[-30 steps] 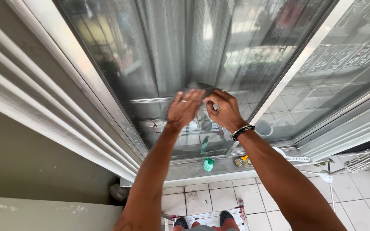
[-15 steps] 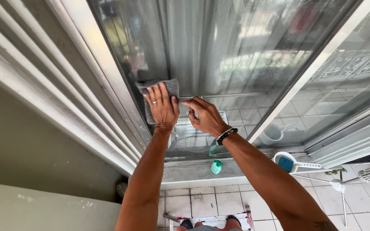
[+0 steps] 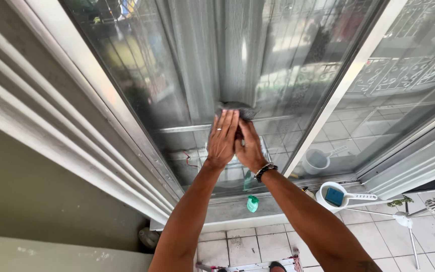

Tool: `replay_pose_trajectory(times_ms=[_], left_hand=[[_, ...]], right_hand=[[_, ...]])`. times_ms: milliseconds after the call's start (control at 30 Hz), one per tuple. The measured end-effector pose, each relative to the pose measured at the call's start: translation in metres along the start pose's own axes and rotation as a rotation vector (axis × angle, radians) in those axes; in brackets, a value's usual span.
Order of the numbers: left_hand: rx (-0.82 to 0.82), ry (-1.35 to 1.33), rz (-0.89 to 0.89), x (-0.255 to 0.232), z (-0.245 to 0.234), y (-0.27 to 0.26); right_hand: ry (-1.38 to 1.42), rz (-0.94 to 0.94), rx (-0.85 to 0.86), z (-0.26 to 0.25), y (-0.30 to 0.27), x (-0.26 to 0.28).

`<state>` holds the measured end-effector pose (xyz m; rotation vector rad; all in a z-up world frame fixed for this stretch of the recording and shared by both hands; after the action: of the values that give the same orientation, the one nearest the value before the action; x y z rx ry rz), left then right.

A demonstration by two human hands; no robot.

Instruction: The recorder sprays a cleaning solution onto a window and wipes it with a cloth while standing on a balcony.

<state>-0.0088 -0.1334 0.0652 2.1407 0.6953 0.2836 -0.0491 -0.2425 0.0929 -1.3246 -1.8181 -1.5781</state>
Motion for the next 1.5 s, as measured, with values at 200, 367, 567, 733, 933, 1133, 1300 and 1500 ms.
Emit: replay_pose_trajectory(times_ms=[200, 367, 567, 733, 933, 1133, 1300, 1500], left_hand=[[-0.14, 0.44, -0.096, 0.034, -0.094, -0.037], [-0.333, 0.514, -0.169, 0.067, -0.148, -0.081], [-0.291, 0.438, -0.023, 0.045, -0.127, -0.057], [-0.242, 0.261, 0.038, 0.008, -0.089, -0.018], [-0.2, 0.145, 0.109, -0.021, -0.069, 0.004], [-0.168, 0.149, 0.144, -0.023, -0.065, 0.008], [-0.104, 0.188, 0.163, -0.02, -0.06, 0.001], [-0.1, 0.222, 0.139, -0.013, -0.079, 0.001]], right_hand=[[-0.199, -0.165, -0.195, 0.076, 0.002, 0.055], [-0.366, -0.264, -0.063, 0.137, 0.0, 0.083], [-0.456, -0.318, -0.061, 0.124, -0.002, 0.019], [-0.733, 0.05, -0.036, 0.048, 0.0, -0.119], [-0.541, 0.126, -0.543, -0.107, -0.003, -0.077], [-0.565, 0.166, -0.62, -0.122, 0.01, -0.115], [-0.544, 0.187, -0.666, -0.109, 0.013, -0.083], [-0.484, 0.137, -0.347, 0.003, 0.005, -0.106]])
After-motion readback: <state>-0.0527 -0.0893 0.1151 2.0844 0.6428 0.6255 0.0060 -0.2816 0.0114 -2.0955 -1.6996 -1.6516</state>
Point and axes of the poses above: each hand's wrist, its own y-axis towards the middle knuckle, its own z-axis out of the palm, x = y × z, the point moved 5 cm from there along y, towards the middle knuckle, and after that the axes turned 14 degrees about z, right-handed, at the moved point
